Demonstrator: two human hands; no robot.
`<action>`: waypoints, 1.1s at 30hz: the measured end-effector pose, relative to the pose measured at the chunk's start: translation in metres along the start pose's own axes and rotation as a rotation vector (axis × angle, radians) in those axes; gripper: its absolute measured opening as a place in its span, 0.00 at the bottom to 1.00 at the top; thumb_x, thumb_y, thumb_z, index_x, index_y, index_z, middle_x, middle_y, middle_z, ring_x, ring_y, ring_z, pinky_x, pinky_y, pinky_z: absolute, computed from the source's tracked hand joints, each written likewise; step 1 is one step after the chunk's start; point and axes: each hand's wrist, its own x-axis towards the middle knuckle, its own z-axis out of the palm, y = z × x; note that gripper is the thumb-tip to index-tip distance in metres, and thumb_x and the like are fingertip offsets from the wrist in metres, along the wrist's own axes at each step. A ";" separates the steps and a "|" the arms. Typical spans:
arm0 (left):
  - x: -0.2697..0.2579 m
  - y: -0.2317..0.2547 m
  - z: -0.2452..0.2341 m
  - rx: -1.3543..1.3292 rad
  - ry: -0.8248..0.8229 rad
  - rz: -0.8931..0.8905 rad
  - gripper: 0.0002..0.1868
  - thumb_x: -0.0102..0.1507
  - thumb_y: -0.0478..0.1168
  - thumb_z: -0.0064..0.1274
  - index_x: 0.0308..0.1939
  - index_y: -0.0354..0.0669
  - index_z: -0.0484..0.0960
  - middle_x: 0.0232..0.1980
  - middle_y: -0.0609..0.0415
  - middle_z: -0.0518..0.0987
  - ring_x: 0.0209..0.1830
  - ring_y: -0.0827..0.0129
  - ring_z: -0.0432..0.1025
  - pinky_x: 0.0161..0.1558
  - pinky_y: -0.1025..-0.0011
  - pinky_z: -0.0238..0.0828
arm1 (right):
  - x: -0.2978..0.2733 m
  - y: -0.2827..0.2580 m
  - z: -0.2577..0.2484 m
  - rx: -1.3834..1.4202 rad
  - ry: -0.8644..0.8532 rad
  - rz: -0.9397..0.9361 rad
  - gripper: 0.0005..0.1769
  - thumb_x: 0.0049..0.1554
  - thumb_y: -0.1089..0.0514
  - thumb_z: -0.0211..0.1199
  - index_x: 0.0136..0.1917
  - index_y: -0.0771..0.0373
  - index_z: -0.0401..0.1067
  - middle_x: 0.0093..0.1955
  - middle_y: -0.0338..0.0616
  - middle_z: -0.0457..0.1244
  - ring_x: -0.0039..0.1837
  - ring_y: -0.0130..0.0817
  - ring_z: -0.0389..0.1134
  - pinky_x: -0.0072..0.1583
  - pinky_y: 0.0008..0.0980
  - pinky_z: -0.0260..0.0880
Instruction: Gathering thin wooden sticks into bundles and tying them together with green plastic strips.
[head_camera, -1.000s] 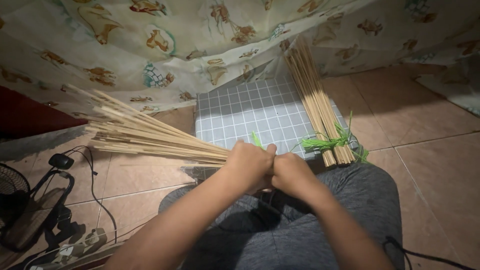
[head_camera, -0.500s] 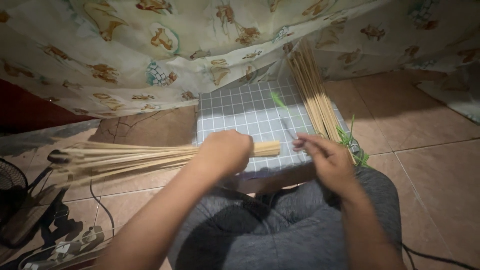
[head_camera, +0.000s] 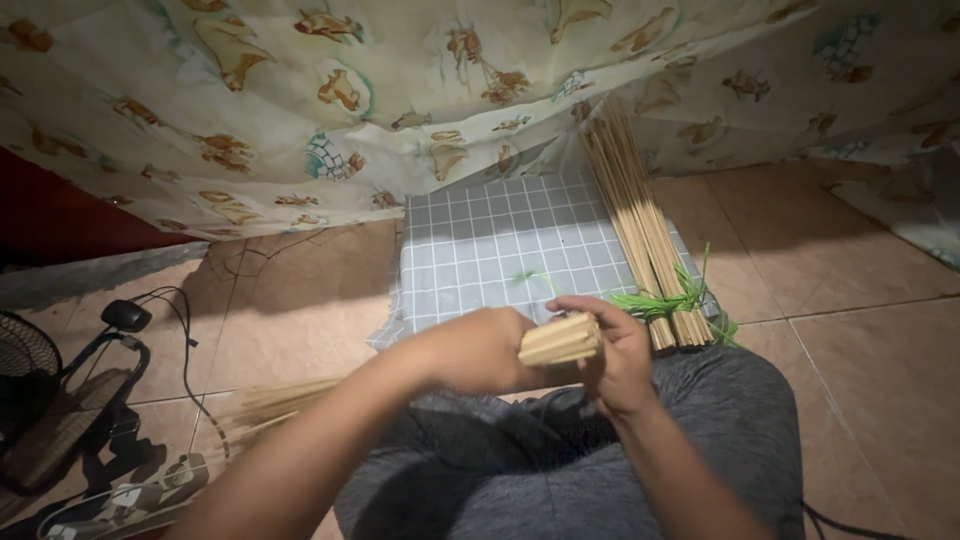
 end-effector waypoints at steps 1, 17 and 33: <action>0.001 -0.003 0.002 -0.003 -0.020 0.022 0.20 0.56 0.47 0.56 0.45 0.36 0.84 0.40 0.31 0.83 0.48 0.34 0.78 0.49 0.46 0.75 | 0.000 -0.002 -0.001 -0.011 -0.034 -0.025 0.24 0.52 0.63 0.66 0.59 0.80 0.71 0.46 0.69 0.70 0.44 0.47 0.75 0.44 0.40 0.78; 0.000 0.000 0.002 -0.120 0.084 -0.021 0.16 0.51 0.46 0.57 0.33 0.36 0.86 0.27 0.40 0.81 0.31 0.46 0.80 0.32 0.55 0.77 | -0.030 -0.025 0.026 -0.472 -0.056 0.075 0.06 0.51 0.74 0.64 0.43 0.73 0.79 0.30 0.54 0.71 0.27 0.34 0.70 0.32 0.34 0.73; -0.007 0.016 0.009 0.622 0.194 -0.026 0.12 0.59 0.42 0.52 0.36 0.39 0.85 0.35 0.41 0.82 0.31 0.49 0.77 0.38 0.55 0.74 | 0.034 -0.130 0.036 -1.266 -0.536 -0.272 0.09 0.52 0.59 0.65 0.46 0.59 0.82 0.43 0.42 0.76 0.29 0.27 0.67 0.32 0.23 0.70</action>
